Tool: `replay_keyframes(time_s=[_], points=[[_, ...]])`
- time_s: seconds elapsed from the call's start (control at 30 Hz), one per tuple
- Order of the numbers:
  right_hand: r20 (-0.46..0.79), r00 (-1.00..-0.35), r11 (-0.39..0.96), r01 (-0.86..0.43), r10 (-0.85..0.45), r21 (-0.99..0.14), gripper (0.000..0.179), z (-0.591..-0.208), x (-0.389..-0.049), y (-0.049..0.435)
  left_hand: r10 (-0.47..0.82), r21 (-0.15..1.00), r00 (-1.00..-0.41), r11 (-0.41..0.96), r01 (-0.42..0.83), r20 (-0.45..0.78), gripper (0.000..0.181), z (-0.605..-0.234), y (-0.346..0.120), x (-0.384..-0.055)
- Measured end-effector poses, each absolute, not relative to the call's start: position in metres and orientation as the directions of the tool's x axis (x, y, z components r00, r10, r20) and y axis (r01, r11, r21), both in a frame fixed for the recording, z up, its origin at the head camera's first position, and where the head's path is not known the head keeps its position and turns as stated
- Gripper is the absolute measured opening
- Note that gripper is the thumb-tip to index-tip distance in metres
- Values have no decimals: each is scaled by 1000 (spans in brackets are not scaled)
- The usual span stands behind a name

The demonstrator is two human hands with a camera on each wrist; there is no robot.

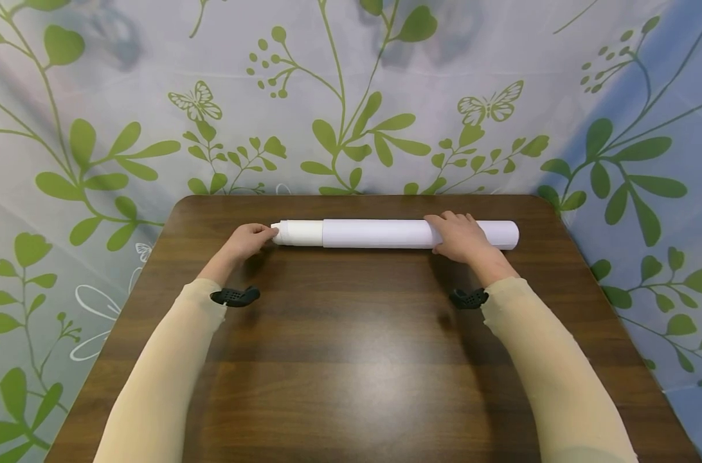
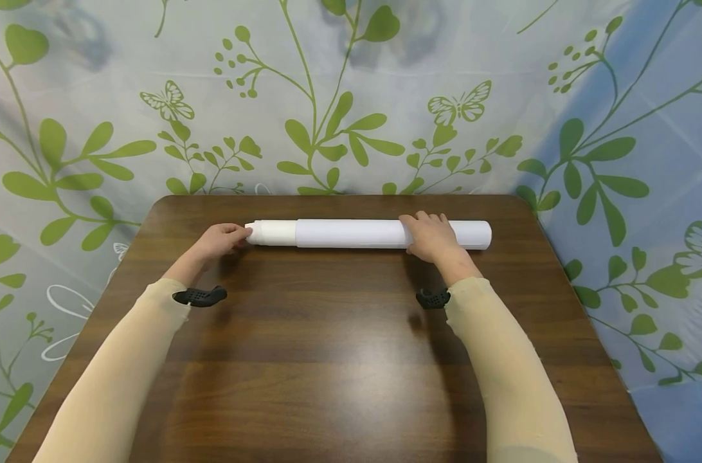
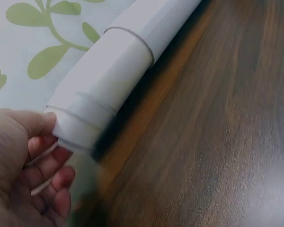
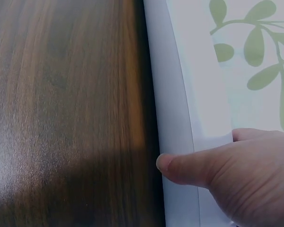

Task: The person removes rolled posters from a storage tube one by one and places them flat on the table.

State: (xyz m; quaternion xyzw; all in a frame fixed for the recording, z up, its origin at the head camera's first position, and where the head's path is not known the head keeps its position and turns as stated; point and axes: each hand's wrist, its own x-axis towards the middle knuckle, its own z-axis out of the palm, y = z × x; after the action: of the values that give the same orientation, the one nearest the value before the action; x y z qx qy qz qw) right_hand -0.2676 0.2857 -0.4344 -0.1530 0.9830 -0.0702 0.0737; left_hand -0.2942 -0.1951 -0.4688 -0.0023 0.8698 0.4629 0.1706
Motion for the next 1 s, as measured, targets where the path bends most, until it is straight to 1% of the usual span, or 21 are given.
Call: replay_keyframes(time_s=[0.2,0.33,0.43,0.53,0.77,1.0], points=[[-135,-940,944,-291,-312,-155,78,-434,-270,287,233,763,-950,647,-8,-208,38,-471,-203,-292],[-139,-939,942,-294,-316,-159,78,-435,-271,288,239,745,-954,667,25,-182,37,-472,-203,-292],[-136,-937,941,-298,-321,-163,78,-436,-272,287,229,742,-956,670,17,-185,38,-474,-207,-292],[-136,-938,941,-297,-319,-160,77,-436,-272,286,210,747,-955,664,-17,-209,40,-474,-214,-291],[-139,-940,943,-289,-312,-164,76,-435,-270,285,143,788,-943,595,-159,-299,52,-471,-232,-288],[-128,-940,942,-293,-315,-162,76,-437,-270,286,76,798,-945,560,-224,-319,57,-467,-248,-283]])
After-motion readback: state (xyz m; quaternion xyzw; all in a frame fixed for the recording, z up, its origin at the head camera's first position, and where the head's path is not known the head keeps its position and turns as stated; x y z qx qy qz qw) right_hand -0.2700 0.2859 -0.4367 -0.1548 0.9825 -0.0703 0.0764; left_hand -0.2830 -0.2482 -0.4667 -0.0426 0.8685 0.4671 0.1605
